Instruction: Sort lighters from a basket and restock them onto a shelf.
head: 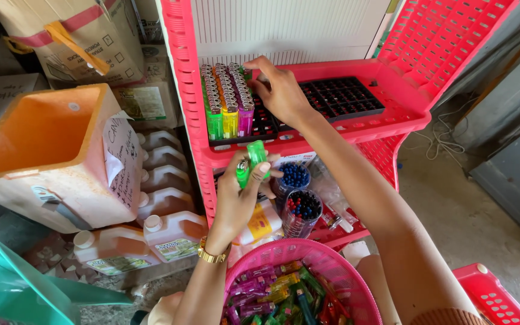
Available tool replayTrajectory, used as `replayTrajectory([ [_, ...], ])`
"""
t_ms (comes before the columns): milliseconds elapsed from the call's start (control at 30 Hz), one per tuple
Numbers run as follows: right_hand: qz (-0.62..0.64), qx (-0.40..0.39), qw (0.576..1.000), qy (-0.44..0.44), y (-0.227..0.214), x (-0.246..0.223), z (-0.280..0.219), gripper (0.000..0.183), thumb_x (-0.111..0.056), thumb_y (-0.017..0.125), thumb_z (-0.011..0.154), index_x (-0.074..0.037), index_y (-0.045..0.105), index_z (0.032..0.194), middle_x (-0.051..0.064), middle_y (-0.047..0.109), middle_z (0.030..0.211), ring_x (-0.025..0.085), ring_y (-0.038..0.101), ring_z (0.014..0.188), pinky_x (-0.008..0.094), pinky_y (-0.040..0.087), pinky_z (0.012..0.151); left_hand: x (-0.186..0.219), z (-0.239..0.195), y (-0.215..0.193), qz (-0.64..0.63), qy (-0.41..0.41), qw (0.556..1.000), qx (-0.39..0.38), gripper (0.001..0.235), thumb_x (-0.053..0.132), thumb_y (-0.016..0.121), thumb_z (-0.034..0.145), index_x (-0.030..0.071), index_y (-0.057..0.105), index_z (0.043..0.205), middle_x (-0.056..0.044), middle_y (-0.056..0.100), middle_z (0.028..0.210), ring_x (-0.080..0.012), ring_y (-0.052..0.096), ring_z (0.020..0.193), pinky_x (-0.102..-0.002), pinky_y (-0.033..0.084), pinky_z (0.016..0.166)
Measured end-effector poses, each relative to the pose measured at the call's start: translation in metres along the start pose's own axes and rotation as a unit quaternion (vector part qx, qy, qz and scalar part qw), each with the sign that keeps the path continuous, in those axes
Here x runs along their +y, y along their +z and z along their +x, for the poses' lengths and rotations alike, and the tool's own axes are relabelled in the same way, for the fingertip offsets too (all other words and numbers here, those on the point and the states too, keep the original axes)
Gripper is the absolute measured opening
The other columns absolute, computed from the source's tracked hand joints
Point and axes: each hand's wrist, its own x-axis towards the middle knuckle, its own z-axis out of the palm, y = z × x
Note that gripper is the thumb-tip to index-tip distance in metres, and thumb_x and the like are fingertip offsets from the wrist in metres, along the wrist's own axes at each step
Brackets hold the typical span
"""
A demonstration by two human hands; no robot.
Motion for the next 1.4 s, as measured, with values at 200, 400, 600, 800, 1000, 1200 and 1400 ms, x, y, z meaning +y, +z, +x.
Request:
replayTrajectory([
  [200, -0.019, 0.025, 0.999, -0.027, -0.024, -0.037, -0.015, 0.047, -0.003, 0.069, 0.098, -0.010, 0.054, 0.141, 0.018, 0.071, 0.097, 0.034, 0.071, 0.081, 0.042, 0.057, 0.071, 0.010, -0.001, -0.004, 0.029, -0.005, 0.999, 0.044, 0.036, 0.027, 0.057, 0.102, 0.000, 0.058, 0.126, -0.009, 0.078, 0.102, -0.0110, 0.071, 0.060, -0.022, 0.048, 0.042],
  [400, 0.177, -0.060, 0.980, 0.067, -0.059, -0.100, -0.071, 0.027, -0.019, 0.069, 0.102, -0.007, 0.068, 0.126, 0.005, 0.075, 0.106, 0.009, 0.069, 0.097, 0.030, 0.057, 0.077, 0.005, -0.002, 0.001, 0.109, 0.048, 0.990, 0.078, 0.029, 0.024, 0.059, 0.106, 0.001, 0.064, 0.123, 0.001, 0.075, 0.082, -0.0045, 0.049, 0.048, -0.022, 0.041, 0.044],
  [600, 0.107, -0.120, 0.987, -0.028, -0.059, -0.099, -0.088, 0.026, -0.021, 0.078, 0.096, -0.003, 0.070, 0.112, 0.007, 0.071, 0.104, 0.013, 0.068, 0.096, 0.031, 0.057, 0.083, 0.000, -0.005, -0.001, 0.184, 0.068, 0.978, 0.072, 0.029, 0.022, 0.061, 0.105, 0.002, 0.067, 0.125, 0.001, 0.057, 0.059, -0.0033, 0.052, 0.049, -0.023, 0.042, 0.045],
  [800, 0.187, 0.022, 0.974, 0.124, -0.053, -0.070, -0.073, 0.022, -0.009, 0.072, 0.103, -0.002, 0.067, 0.123, 0.009, 0.068, 0.103, 0.012, 0.063, 0.079, 0.026, 0.052, 0.065, 0.011, -0.013, 0.001, 0.276, 0.102, 0.949, 0.115, 0.037, 0.028, 0.055, 0.106, 0.002, 0.055, 0.133, -0.010, 0.069, 0.081, -0.0228, 0.069, 0.068, -0.038, 0.052, 0.060],
  [1000, 0.166, 0.094, 0.977, 0.097, -0.036, -0.034, -0.030, 0.043, -0.005, 0.070, 0.105, -0.007, 0.042, 0.138, 0.009, 0.077, 0.110, 0.010, 0.072, 0.084, 0.025, 0.060, 0.066, 0.018, -0.021, 0.004, 0.285, 0.097, 0.951, 0.070, 0.035, 0.028, 0.046, 0.111, -0.002, 0.046, 0.127, -0.024, 0.061, 0.110, -0.0375, 0.064, 0.092, -0.046, 0.051, 0.085],
  [1200, 0.117, 0.057, 0.989, 0.069, -0.008, -0.012, -0.013, 0.038, -0.002, 0.071, 0.101, -0.008, 0.047, 0.130, 0.010, 0.078, 0.102, 0.013, 0.076, 0.092, 0.029, 0.061, 0.070, 0.031, -0.018, 0.006, 0.256, 0.135, 0.957, -0.033, 0.033, 0.019, 0.056, 0.107, 0.002, 0.059, 0.136, -0.018, 0.071, 0.111, -0.0289, 0.072, 0.095, -0.038, 0.055, 0.087],
  [1400, 0.157, 0.031, 0.984, 0.073, -0.005, -0.011, -0.012, 0.034, 0.003, 0.070, 0.098, -0.006, 0.053, 0.125, 0.009, 0.076, 0.096, 0.014, 0.075, 0.097, 0.028, 0.058, 0.078, 0.031, -0.016, 0.009, 0.242, 0.148, 0.959, -0.016, 0.034, 0.013, 0.063, 0.104, 0.008, 0.061, 0.137, -0.019, 0.074, 0.116, -0.0250, 0.076, 0.093, -0.034, 0.058, 0.083],
])
